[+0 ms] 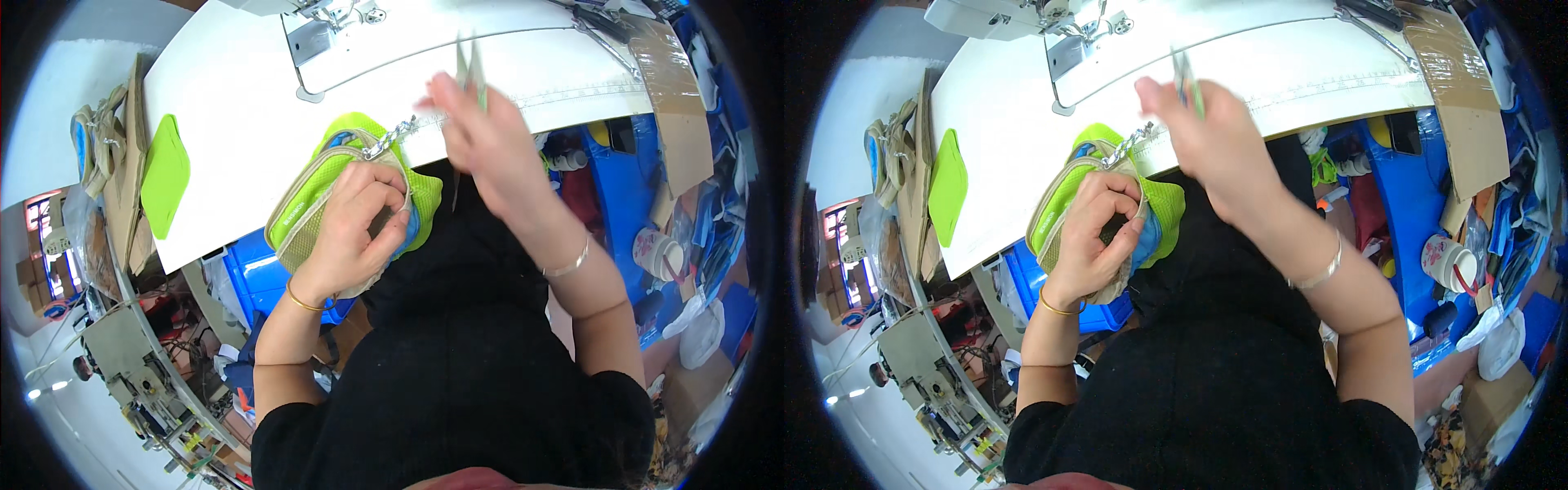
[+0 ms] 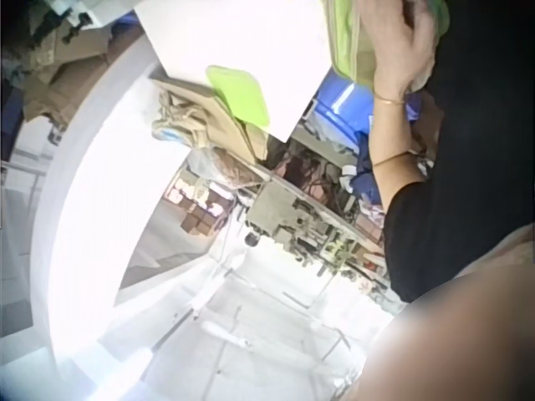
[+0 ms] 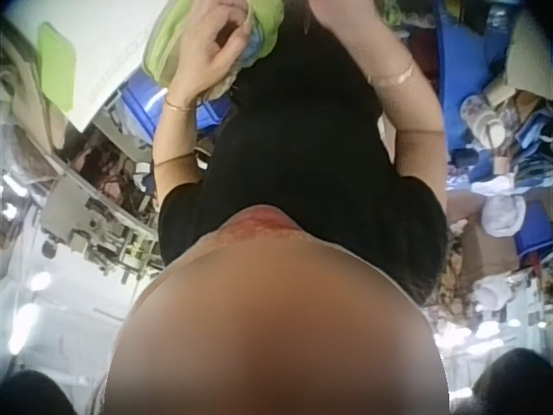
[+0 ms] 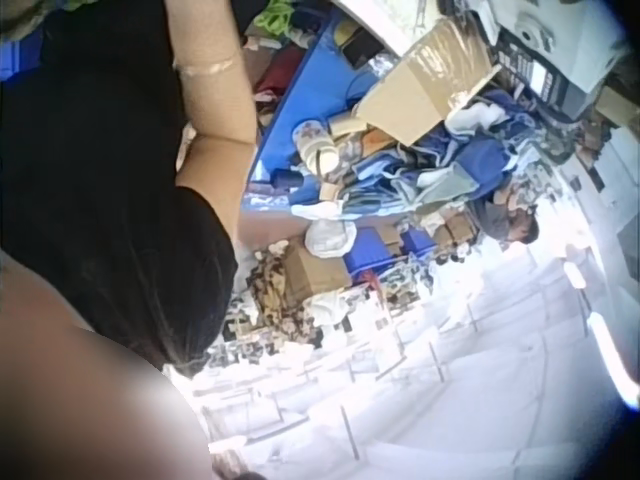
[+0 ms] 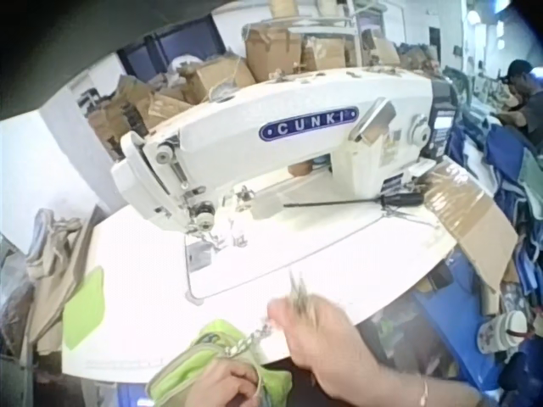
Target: Trimming excess thread and material from a green mesh pouch using thread snips.
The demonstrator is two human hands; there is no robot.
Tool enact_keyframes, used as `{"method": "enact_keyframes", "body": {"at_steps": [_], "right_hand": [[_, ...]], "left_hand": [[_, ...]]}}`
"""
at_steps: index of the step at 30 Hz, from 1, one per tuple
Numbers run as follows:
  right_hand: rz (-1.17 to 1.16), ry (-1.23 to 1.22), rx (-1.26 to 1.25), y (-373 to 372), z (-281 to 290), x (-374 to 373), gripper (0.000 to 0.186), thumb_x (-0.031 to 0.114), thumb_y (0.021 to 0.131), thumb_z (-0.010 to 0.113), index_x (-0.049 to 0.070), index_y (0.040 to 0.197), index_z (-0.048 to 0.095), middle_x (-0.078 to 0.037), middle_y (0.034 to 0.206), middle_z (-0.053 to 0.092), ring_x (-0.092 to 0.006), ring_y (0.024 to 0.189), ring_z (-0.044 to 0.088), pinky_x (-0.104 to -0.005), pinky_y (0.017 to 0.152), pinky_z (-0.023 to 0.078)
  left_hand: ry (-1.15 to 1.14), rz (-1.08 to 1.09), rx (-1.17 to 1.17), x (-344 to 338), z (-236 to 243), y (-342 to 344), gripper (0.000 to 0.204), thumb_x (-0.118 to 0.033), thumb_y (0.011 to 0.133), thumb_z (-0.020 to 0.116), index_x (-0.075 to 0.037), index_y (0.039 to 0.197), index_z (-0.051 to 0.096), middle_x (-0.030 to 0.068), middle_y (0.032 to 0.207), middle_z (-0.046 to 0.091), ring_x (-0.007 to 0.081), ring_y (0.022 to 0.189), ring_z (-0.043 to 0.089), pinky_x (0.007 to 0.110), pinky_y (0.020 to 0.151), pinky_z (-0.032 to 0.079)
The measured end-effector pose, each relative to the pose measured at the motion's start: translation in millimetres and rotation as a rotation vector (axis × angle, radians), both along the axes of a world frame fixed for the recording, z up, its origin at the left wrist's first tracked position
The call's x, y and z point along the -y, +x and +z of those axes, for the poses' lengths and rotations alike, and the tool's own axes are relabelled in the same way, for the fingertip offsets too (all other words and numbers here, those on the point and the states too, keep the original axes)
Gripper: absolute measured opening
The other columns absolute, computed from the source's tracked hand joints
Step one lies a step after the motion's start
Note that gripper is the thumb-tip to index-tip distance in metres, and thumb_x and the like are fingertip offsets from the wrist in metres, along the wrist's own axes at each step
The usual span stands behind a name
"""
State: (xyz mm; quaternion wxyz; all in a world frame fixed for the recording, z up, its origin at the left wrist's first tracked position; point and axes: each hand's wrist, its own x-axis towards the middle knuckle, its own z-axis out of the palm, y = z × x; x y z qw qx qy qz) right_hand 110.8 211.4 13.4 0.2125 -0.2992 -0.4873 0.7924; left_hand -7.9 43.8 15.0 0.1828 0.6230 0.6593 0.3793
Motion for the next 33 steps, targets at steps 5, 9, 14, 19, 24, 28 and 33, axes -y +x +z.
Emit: {"method": "enact_keyframes", "body": {"at_steps": [5, 9, 14, 19, 24, 28, 33], "right_hand": [[-0.209, -0.357, -0.231, -96.4, 4.5, -47.8, 0.028, 0.016, 0.106, 0.042, -0.007, 0.121, 0.045, -0.019, 0.111, 0.059, -0.0145, 0.076, 0.062, -0.0254, 0.061, 0.055], [-0.126, -0.362, -0.254, -139.0, -8.6, -61.0, 0.026, 0.007, 0.102, 0.036, -0.01, 0.119, 0.046, -0.024, 0.111, 0.06, -0.0313, 0.095, 0.071, -0.0349, 0.073, 0.064], [-0.071, -0.359, -0.359, -145.6, -56.1, -96.9, 0.022, 0.009, 0.101, 0.044, -0.006, 0.101, 0.06, -0.022, 0.098, 0.068, -0.0055, 0.053, 0.033, -0.0214, 0.047, 0.03], [0.183, -0.203, -0.035, -106.4, -38.8, -90.1, 0.044, 0.035, 0.096, 0.065, 0.014, 0.133, 0.059, -0.016, 0.121, 0.068, -0.026, 0.097, 0.068, -0.0356, 0.083, 0.054], [0.213, 0.784, 0.257, -16.9, -6.1, -27.9, 0.032, 0.032, 0.093, 0.07, -0.001, 0.094, 0.071, -0.005, 0.083, 0.069, -0.0053, 0.075, 0.055, -0.0222, 0.065, 0.045], [0.377, 0.786, 0.217, 9.2, -8.5, -6.2, 0.031, 0.021, 0.09, 0.073, -0.001, 0.079, 0.054, -0.01, 0.067, 0.053, -0.007, 0.068, 0.042, -0.0283, 0.06, 0.042], [0.24, 0.769, 0.166, 17.5, -11.1, 19.7, 0.023, 0.014, 0.091, 0.067, 0.0, 0.082, 0.051, -0.012, 0.065, 0.044, -0.0168, 0.06, 0.037, -0.0309, 0.055, 0.037]], "left_hand": [[-0.067, 0.0, 0.122, -0.6, -1.0, -6.7, 0.009, -0.002, 0.08, 0.064, -0.004, 0.083, 0.056, 0.0092, 0.1, 0.059, 0.0248, 0.094, 0.055, 0.034, 0.088, 0.043], [-0.053, -0.014, 0.192, 1.3, -5.3, -8.3, 0.011, -0.003, 0.08, 0.066, -0.005, 0.083, 0.056, 0.0089, 0.1, 0.059, 0.0275, 0.094, 0.054, 0.036, 0.087, 0.043], [-0.039, -0.029, 0.189, -6.7, -9.8, -9.0, 0.012, -0.003, 0.08, 0.066, -0.005, 0.083, 0.055, 0.009, 0.101, 0.058, 0.0279, 0.095, 0.054, 0.036, 0.087, 0.043], [-0.036, 0.051, 0.211, -2.6, -6.4, -15.3, 0.01, -0.002, 0.081, 0.065, -0.005, 0.083, 0.055, 0.0094, 0.1, 0.059, 0.0278, 0.094, 0.054, 0.036, 0.087, 0.043], [0.011, 0.062, 0.196, -12.5, -7.5, -25.0, 0.01, -0.002, 0.082, 0.065, -0.004, 0.085, 0.056, 0.0094, 0.098, 0.059, 0.0263, 0.092, 0.056, 0.035, 0.086, 0.043], [-0.014, 0.021, 0.228, -14.8, -4.4, -23.1, 0.012, -0.001, 0.08, 0.066, -0.004, 0.084, 0.055, 0.0092, 0.098, 0.06, 0.0257, 0.092, 0.056, 0.034, 0.085, 0.043], [-0.046, 0.177, -0.12, -17.9, 14.4, -0.6, 0.017, -0.006, 0.08, 0.072, -0.003, 0.083, 0.055, 0.0109, 0.077, 0.051, 0.031, 0.071, 0.051, 0.041, 0.065, 0.041]]}}
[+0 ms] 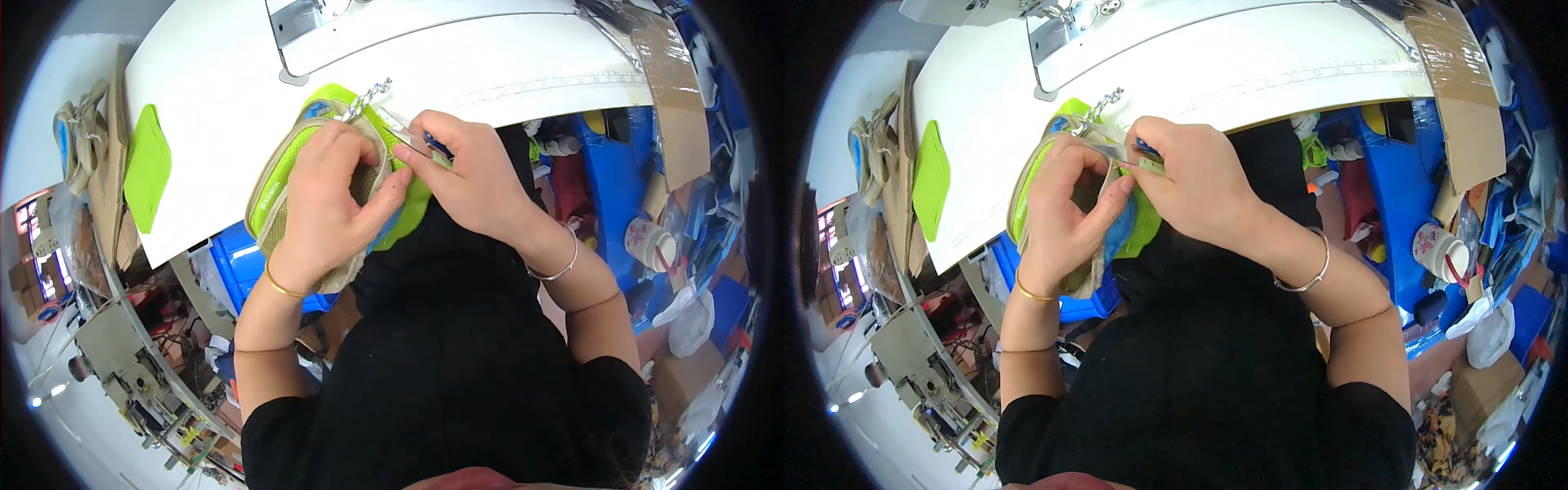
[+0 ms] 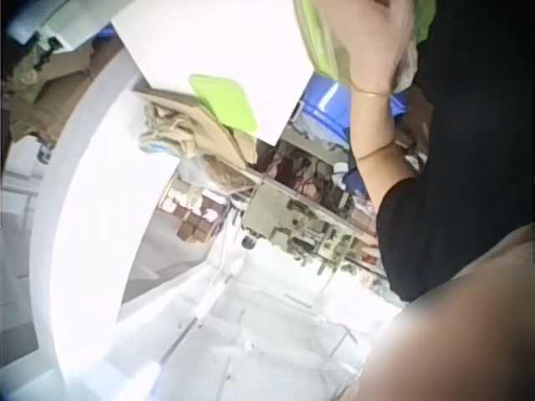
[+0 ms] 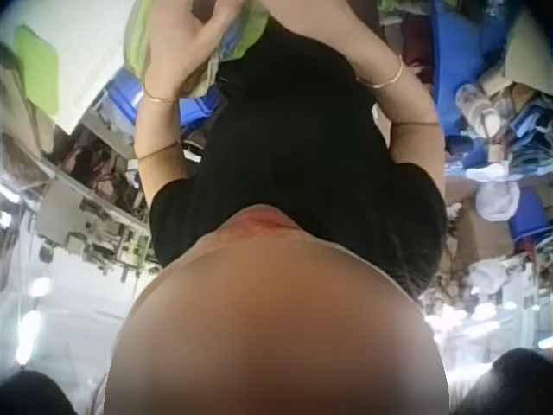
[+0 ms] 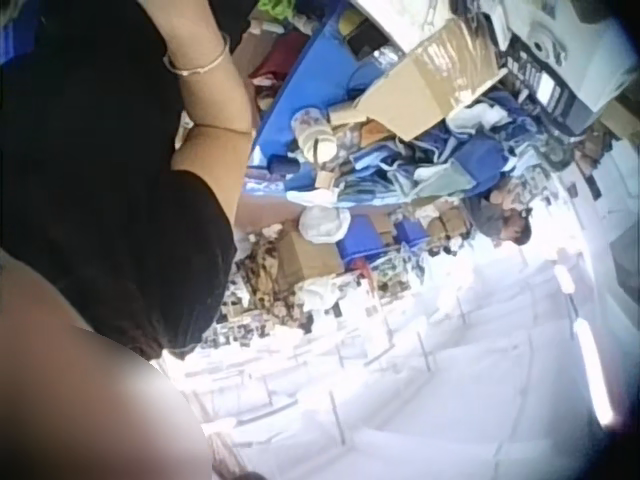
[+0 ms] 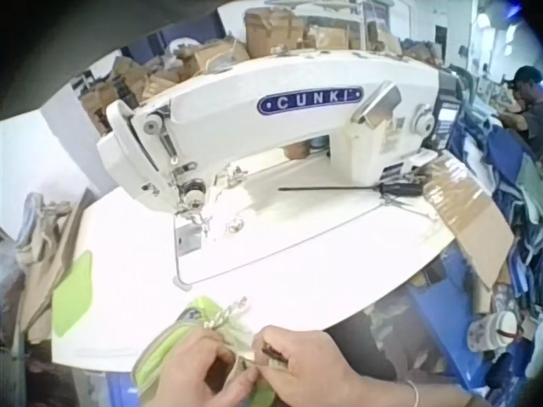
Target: Trimming excess thread and material from a green mesh pouch using thread snips.
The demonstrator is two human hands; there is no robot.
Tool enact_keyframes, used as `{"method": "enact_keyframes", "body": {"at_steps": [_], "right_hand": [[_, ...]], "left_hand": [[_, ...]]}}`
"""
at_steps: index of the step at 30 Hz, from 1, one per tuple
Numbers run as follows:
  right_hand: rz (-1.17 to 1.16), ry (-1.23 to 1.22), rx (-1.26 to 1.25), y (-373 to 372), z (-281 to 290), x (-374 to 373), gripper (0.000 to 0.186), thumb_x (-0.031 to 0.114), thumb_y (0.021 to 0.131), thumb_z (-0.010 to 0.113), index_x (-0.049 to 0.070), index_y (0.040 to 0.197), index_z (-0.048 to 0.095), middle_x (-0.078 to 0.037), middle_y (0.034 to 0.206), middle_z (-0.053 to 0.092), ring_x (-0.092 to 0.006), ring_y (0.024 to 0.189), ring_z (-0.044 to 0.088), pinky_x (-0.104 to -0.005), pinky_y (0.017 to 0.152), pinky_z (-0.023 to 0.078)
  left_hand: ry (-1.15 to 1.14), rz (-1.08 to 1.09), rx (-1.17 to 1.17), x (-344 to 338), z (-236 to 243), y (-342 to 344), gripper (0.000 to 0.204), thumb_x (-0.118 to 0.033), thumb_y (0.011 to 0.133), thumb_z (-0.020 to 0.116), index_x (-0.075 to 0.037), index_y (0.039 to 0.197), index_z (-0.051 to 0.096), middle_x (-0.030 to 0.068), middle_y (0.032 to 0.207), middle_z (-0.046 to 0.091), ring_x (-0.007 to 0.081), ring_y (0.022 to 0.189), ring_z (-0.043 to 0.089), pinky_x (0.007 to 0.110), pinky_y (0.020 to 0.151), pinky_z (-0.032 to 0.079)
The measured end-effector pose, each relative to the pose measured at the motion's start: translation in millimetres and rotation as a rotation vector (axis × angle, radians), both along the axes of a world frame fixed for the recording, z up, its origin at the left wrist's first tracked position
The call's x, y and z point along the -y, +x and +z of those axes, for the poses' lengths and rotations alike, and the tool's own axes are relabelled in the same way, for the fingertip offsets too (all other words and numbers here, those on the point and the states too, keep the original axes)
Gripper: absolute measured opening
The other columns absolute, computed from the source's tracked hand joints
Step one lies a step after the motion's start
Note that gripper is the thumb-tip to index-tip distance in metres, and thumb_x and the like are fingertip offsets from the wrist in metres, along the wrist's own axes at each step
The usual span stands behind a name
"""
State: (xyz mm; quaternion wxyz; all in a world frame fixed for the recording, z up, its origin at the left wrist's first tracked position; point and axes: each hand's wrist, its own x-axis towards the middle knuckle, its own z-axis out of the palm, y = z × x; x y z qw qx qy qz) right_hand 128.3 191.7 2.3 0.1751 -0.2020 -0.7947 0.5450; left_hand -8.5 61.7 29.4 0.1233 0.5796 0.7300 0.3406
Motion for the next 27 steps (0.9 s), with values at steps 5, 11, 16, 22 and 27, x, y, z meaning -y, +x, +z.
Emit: {"method": "enact_keyframes", "body": {"at_steps": [5, 11, 16, 22, 27], "right_hand": [[-0.059, -0.003, -0.056, 6.2, -2.7, 6.1, 0.022, 0.014, 0.092, 0.067, 0.0, 0.083, 0.053, -0.011, 0.065, 0.047, -0.0164, 0.06, 0.039, -0.0309, 0.056, 0.038], [-0.179, -0.115, 0.083, 16.4, -6.3, -1.9, 0.015, 0.013, 0.094, 0.066, -0.001, 0.095, 0.061, -0.004, 0.069, 0.057, -0.0082, 0.066, 0.053, -0.0254, 0.06, 0.044], [-0.285, -0.198, -0.224, 30.8, 3.6, 14.9, 0.029, 0.029, 0.099, 0.061, 0.0, 0.094, 0.06, -0.007, 0.075, 0.056, -0.0171, 0.064, 0.053, -0.0296, 0.058, 0.045], [0.072, -1.22, 0.154, 34.3, -1.9, 12.9, 0.047, 0.044, 0.104, 0.049, 0.003, 0.084, 0.059, 0.007, 0.061, 0.04, -0.0024, 0.048, 0.029, -0.0215, 0.042, 0.021], [0.106, -1.269, 0.186, 28.0, -9.9, 11.6, 0.05, 0.048, 0.104, 0.048, 0.004, 0.08, 0.057, 0.008, 0.057, 0.036, -0.0019, 0.042, 0.025, -0.0215, 0.038, 0.017]], "left_hand": [[-0.06, 0.002, -0.136, 2.9, 5.4, 10.6, 0.012, -0.005, 0.082, 0.07, -0.002, 0.085, 0.058, 0.0115, 0.077, 0.052, 0.0324, 0.071, 0.052, 0.04, 0.065, 0.042], [-0.105, 0.056, 0.302, 4.7, 7.7, 6.5, 0.008, -0.005, 0.09, 0.066, -0.001, 0.088, 0.06, 0.009, 0.078, 0.051, 0.0237, 0.072, 0.051, 0.034, 0.067, 0.042], [-0.019, 0.009, 0.296, -0.3, -6.1, -1.0, 0.008, -0.004, 0.089, 0.066, -0.001, 0.09, 0.058, 0.0091, 0.086, 0.053, 0.0247, 0.079, 0.051, 0.033, 0.073, 0.043], [-0.043, 0.032, 0.32, 1.4, -10.0, 2.5, 0.009, -0.005, 0.089, 0.066, -0.002, 0.09, 0.058, 0.0092, 0.09, 0.054, 0.0255, 0.085, 0.052, 0.033, 0.078, 0.044], [-0.024, 0.018, 0.332, 2.5, -11.5, 3.3, 0.009, -0.004, 0.088, 0.067, -0.002, 0.091, 0.059, 0.0101, 0.092, 0.055, 0.0263, 0.087, 0.053, 0.034, 0.079, 0.044]]}}
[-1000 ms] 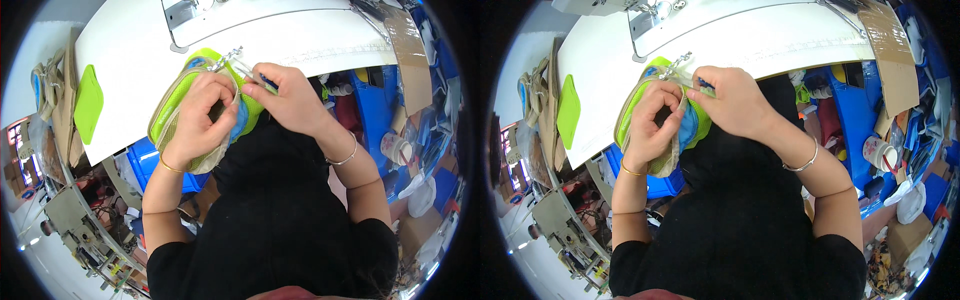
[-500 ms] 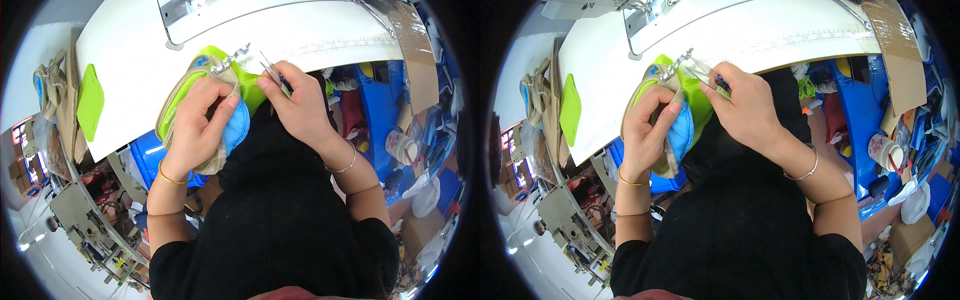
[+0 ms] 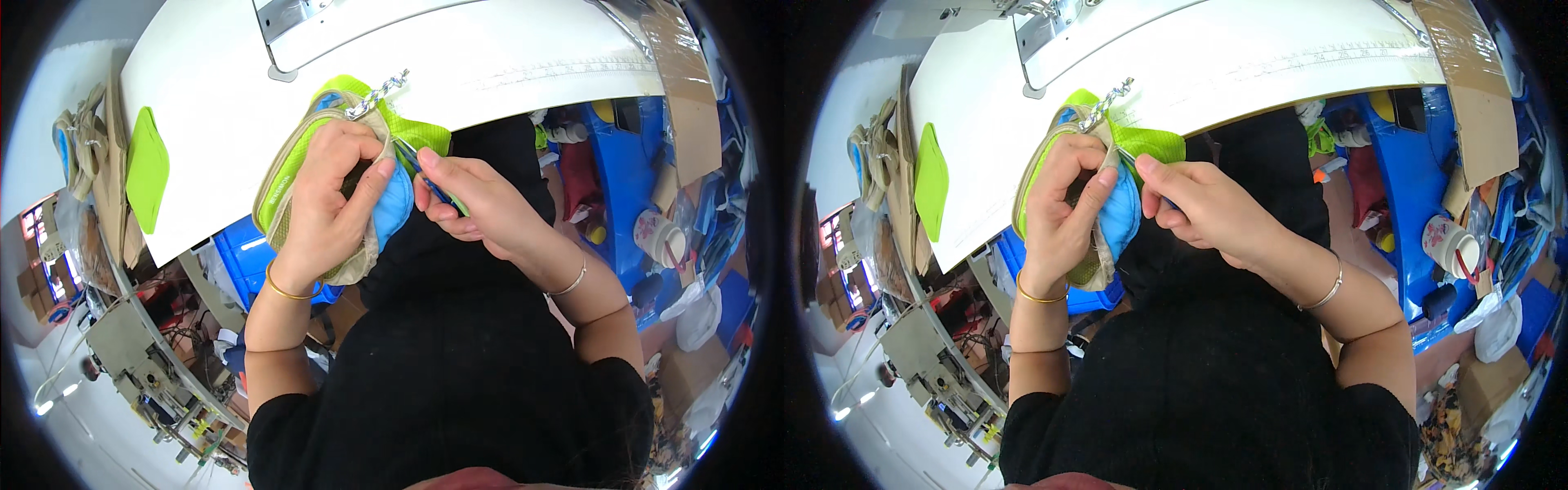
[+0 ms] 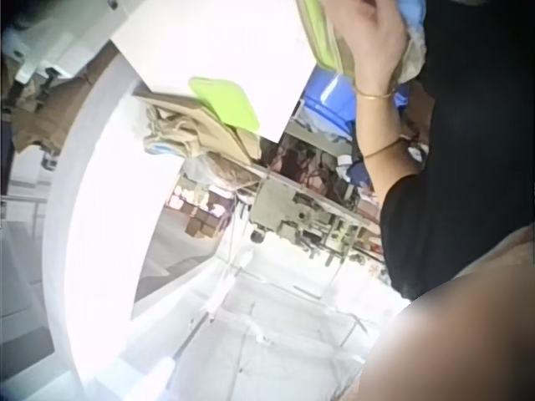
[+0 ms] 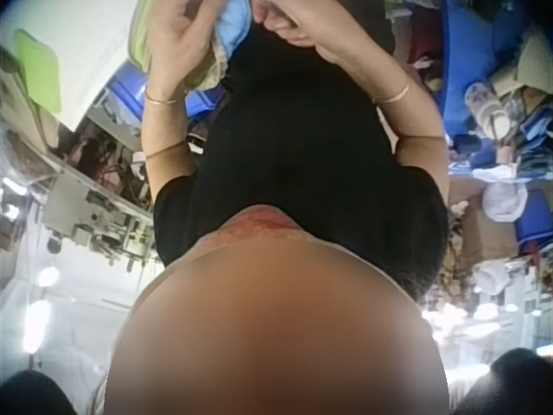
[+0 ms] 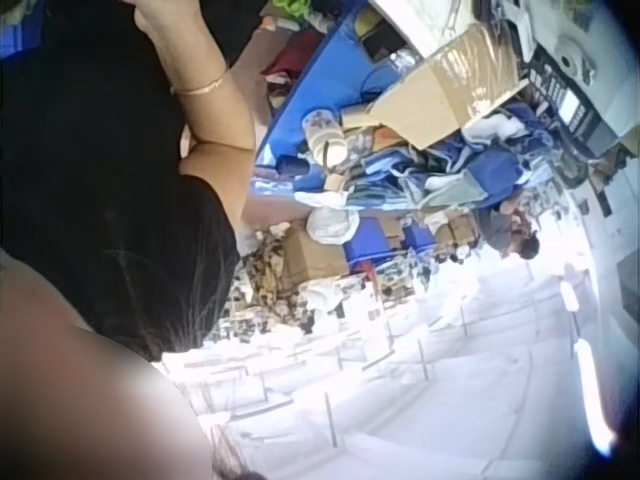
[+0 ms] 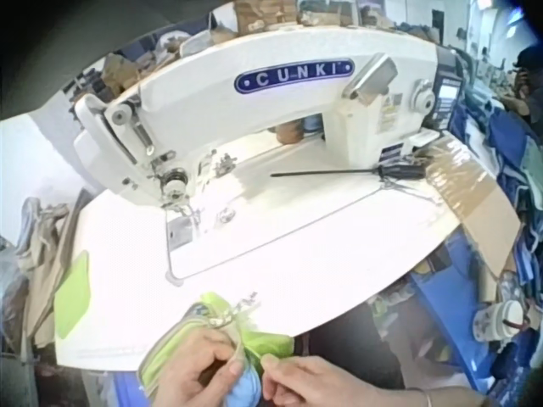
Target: Trimming excess thread and material from a green mesh pouch using thread snips.
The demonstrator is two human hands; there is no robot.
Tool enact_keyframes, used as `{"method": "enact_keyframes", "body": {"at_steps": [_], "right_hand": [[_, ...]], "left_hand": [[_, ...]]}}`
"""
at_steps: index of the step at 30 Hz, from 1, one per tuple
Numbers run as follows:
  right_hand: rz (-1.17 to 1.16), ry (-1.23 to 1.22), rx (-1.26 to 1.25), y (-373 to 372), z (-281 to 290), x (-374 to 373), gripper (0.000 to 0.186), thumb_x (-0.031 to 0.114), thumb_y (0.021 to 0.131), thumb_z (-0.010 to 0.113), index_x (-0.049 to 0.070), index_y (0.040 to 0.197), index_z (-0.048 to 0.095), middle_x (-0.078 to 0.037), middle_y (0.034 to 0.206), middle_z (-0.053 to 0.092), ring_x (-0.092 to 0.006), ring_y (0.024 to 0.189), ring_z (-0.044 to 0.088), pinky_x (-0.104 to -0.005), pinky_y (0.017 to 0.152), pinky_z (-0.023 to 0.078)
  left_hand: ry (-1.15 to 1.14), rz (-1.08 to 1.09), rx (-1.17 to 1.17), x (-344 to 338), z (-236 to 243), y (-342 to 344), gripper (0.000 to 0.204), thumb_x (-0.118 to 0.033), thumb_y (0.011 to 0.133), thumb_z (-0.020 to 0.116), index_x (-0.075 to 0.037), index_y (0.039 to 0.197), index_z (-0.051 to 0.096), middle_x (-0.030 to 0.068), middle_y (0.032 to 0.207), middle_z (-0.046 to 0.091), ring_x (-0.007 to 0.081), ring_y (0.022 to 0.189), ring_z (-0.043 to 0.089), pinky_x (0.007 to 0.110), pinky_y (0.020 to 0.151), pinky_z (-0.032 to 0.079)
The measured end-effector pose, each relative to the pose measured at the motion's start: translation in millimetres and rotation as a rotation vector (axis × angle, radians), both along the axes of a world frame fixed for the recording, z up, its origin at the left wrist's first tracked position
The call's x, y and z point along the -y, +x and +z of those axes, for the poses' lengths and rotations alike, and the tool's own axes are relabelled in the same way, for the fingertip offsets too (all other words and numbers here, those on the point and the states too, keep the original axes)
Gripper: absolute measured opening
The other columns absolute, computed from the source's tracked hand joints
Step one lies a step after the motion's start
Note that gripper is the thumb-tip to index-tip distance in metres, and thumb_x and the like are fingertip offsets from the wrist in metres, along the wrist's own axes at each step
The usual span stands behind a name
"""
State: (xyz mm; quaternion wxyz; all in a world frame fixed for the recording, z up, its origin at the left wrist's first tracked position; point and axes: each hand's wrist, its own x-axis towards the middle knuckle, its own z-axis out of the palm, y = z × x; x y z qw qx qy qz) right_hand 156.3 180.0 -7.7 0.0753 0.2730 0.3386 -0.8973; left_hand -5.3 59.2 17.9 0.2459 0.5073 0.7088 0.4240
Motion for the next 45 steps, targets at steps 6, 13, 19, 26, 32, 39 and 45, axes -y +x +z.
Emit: {"method": "enact_keyframes", "body": {"at_steps": [6, 13, 19, 26, 32, 39, 45], "right_hand": [[0.011, -0.01, -0.05, -3.7, -1.5, -4.2, 0.049, 0.047, 0.105, 0.045, 0.005, 0.082, 0.056, 0.006, 0.062, 0.04, -0.0007, 0.044, 0.029, -0.0175, 0.039, 0.021], [-0.08, 0.112, -0.059, -9.3, -4.2, 4.6, 0.041, 0.039, 0.105, 0.051, 0.008, 0.078, 0.053, 0.006, 0.063, 0.04, -0.0005, 0.048, 0.029, -0.0184, 0.042, 0.02], [-0.221, 0.314, -0.262, -8.4, 0.5, 5.1, 0.04, 0.036, 0.105, 0.051, 0.008, 0.078, 0.055, 0.007, 0.066, 0.043, -0.0014, 0.058, 0.034, -0.0194, 0.05, 0.026], [-0.273, 1.193, -0.146, -4.7, 8.2, -9.6, 0.022, 0.017, 0.09, 0.073, 0.0, 0.089, 0.059, -0.008, 0.075, 0.057, -0.0105, 0.071, 0.052, -0.0271, 0.066, 0.045], [-0.358, 1.059, -0.335, -12.3, 4.6, 5.2, 0.016, 0.009, 0.091, 0.069, -0.002, 0.087, 0.059, -0.008, 0.07, 0.052, -0.0107, 0.065, 0.045, -0.0269, 0.061, 0.041], [-0.3, 1.245, -0.23, -10.4, 5.4, 1.7, 0.015, 0.012, 0.093, 0.068, -0.002, 0.09, 0.062, -0.005, 0.067, 0.049, -0.0089, 0.065, 0.044, -0.0257, 0.06, 0.04], [-0.381, 1.184, -0.157, -7.7, -0.6, -2.4, 0.019, 0.016, 0.091, 0.07, 0.001, 0.086, 0.058, -0.011, 0.067, 0.053, -0.0154, 0.059, 0.048, -0.0287, 0.057, 0.042]], "left_hand": [[-0.018, -0.036, -0.047, 1.4, 1.9, -0.3, 0.01, -0.003, 0.087, 0.068, -0.002, 0.092, 0.059, 0.0106, 0.095, 0.056, 0.027, 0.089, 0.054, 0.034, 0.08, 0.044], [0.014, -0.083, -0.083, 1.1, 4.5, -2.6, 0.01, -0.004, 0.087, 0.068, -0.002, 0.094, 0.06, 0.0111, 0.096, 0.056, 0.0275, 0.091, 0.054, 0.034, 0.081, 0.044], [-0.004, -0.225, -0.153, -1.3, 7.1, 0.3, 0.012, -0.003, 0.084, 0.068, -0.002, 0.092, 0.06, 0.0111, 0.095, 0.055, 0.0306, 0.088, 0.052, 0.037, 0.079, 0.043], [0.01, -0.236, -0.188, 4.0, 16.6, -1.1, 0.015, -0.004, 0.084, 0.069, -0.002, 0.094, 0.059, 0.0119, 0.095, 0.056, 0.0313, 0.088, 0.053, 0.038, 0.08, 0.043], [-0.106, 0.055, -0.188, 8.2, 26.2, 19.4, 0.012, -0.004, 0.088, 0.067, -0.002, 0.093, 0.056, 0.0117, 0.08, 0.053, 0.0295, 0.073, 0.054, 0.036, 0.066, 0.044], [-0.037, 0.05, -0.175, 14.2, 29.4, 21.3, 0.007, -0.001, 0.09, 0.064, -0.001, 0.091, 0.058, 0.0099, 0.076, 0.052, 0.0242, 0.067, 0.052, 0.033, 0.061, 0.043], [0.016, 0.043, -0.06, 14.6, 26.4, 13.6, 0.004, -0.003, 0.094, 0.06, 0.0, 0.094, 0.058, 0.01, 0.085, 0.055, 0.0219, 0.076, 0.053, 0.029, 0.071, 0.044]]}}
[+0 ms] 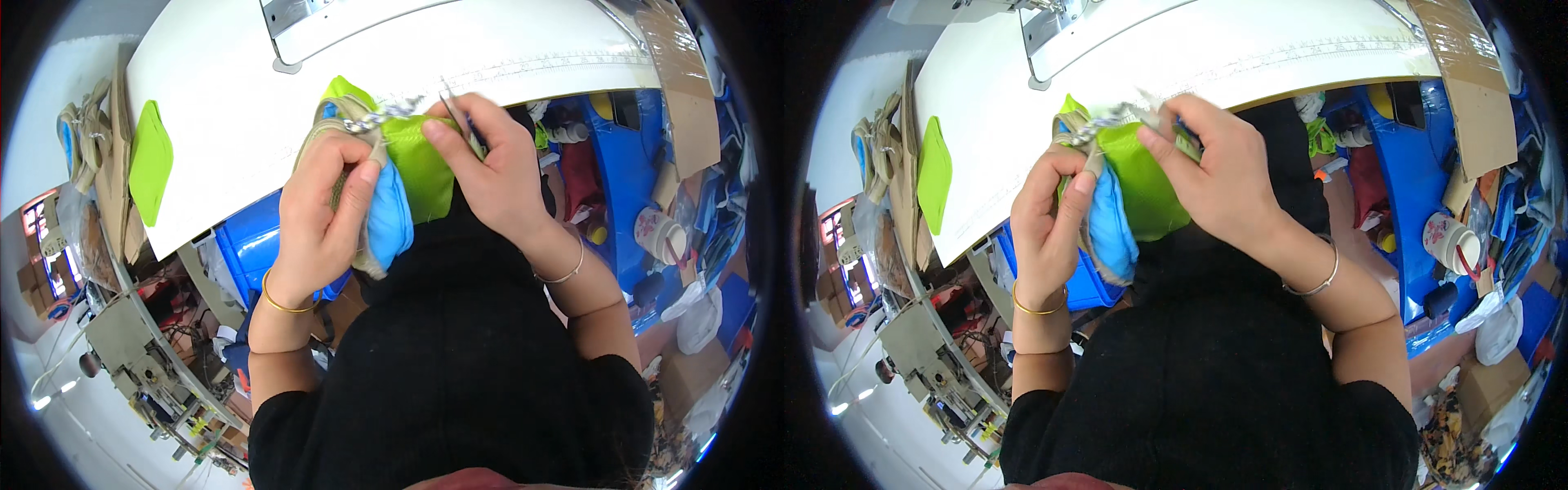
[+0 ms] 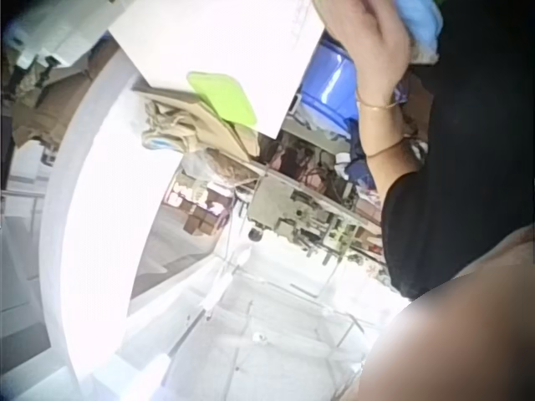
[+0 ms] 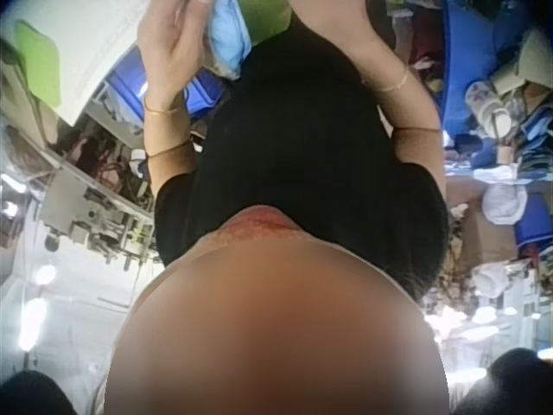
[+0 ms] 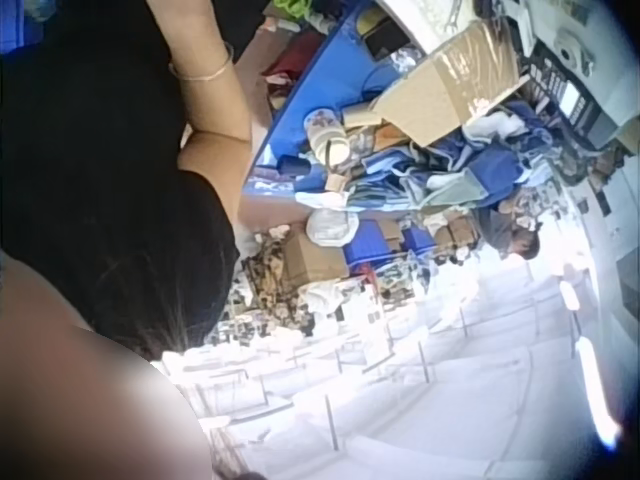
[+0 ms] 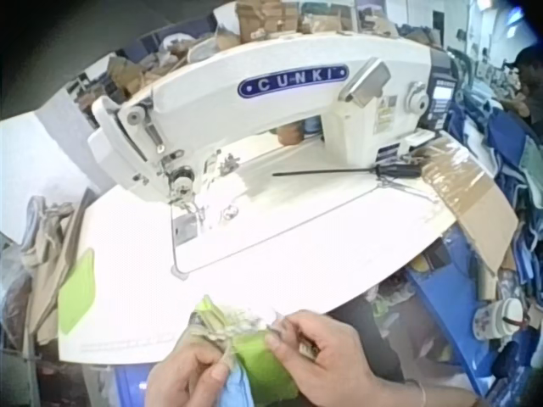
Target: Trimming excess thread and material from a green mesh pouch using thread snips.
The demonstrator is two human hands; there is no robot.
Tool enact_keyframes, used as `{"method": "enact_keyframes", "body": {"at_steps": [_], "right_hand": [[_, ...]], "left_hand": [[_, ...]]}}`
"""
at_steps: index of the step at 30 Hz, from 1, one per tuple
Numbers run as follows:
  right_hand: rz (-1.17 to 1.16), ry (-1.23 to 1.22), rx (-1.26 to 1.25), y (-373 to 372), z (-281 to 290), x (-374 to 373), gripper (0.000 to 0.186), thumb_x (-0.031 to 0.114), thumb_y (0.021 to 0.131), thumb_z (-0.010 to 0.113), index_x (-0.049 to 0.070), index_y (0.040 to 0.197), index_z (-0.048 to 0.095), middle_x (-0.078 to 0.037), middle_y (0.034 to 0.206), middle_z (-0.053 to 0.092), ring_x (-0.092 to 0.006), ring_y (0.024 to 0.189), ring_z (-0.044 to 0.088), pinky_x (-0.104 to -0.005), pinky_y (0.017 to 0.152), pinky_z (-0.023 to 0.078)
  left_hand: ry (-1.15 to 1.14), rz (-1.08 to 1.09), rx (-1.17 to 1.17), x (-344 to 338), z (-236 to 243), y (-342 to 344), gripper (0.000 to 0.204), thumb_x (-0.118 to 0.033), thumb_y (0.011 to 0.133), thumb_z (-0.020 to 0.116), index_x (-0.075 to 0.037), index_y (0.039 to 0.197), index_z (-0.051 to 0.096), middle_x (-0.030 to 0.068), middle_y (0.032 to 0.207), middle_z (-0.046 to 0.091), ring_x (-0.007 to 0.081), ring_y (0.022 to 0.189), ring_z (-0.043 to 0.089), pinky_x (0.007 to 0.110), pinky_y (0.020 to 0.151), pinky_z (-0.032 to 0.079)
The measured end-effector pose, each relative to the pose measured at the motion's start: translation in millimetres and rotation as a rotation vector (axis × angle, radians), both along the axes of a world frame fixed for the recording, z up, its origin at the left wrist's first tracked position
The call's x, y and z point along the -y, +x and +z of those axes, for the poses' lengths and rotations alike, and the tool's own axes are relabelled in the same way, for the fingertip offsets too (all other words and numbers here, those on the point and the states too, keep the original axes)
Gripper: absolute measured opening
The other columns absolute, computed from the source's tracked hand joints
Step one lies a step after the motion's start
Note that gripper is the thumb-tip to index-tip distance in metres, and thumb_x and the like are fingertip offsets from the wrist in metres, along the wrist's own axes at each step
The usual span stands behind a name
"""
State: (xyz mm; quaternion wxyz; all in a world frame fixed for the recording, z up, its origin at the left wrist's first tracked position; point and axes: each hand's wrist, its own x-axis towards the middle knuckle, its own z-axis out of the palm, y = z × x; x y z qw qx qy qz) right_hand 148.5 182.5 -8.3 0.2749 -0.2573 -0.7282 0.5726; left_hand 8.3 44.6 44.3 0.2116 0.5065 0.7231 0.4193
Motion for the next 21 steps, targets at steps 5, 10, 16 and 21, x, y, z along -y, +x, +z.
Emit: {"method": "enact_keyframes", "body": {"at_steps": [5, 10, 16, 21], "right_hand": [[0.056, -0.29, -0.11, 23.6, 40.4, 11.4, 0.027, 0.025, 0.1, 0.061, -0.001, 0.095, 0.059, -0.005, 0.078, 0.055, -0.0101, 0.072, 0.052, -0.0254, 0.064, 0.043], [0.296, -0.32, -0.038, 36.7, 46.1, 15.2, 0.029, 0.029, 0.1, 0.06, 0.001, 0.093, 0.062, -0.006, 0.07, 0.055, -0.0086, 0.058, 0.05, -0.0264, 0.052, 0.039], [0.531, -0.908, 0.185, 30.4, 52.7, 2.4, 0.05, 0.046, 0.106, 0.04, 0.003, 0.091, 0.061, 0.002, 0.066, 0.049, -0.003, 0.058, 0.041, -0.0189, 0.051, 0.031], [0.452, -1.091, 0.194, 17.9, 16.9, -4.7, 0.053, 0.05, 0.105, 0.043, 0.004, 0.084, 0.058, 0.002, 0.061, 0.045, -0.0015, 0.043, 0.028, -0.0182, 0.038, 0.019]], "left_hand": [[-0.044, 0.068, 0.17, -0.6, -5.7, -3.5, 0.004, -0.003, 0.095, 0.059, 0.0, 0.095, 0.057, 0.0095, 0.087, 0.054, 0.0226, 0.079, 0.052, 0.03, 0.075, 0.044], [-0.023, 0.005, 0.087, -4.3, -9.9, -3.4, 0.004, -0.003, 0.094, 0.059, 0.0, 0.093, 0.057, 0.0095, 0.086, 0.052, 0.0236, 0.08, 0.051, 0.032, 0.075, 0.043], [-0.004, -0.039, -0.008, -7.7, -16.6, -4.5, 0.005, -0.002, 0.093, 0.06, -0.001, 0.091, 0.056, 0.0098, 0.084, 0.051, 0.026, 0.078, 0.049, 0.034, 0.073, 0.042], [0.002, -0.049, 0.019, -10.1, -18.2, -3.8, 0.005, -0.002, 0.093, 0.061, -0.001, 0.091, 0.056, 0.0099, 0.083, 0.051, 0.0264, 0.078, 0.049, 0.035, 0.073, 0.042]]}}
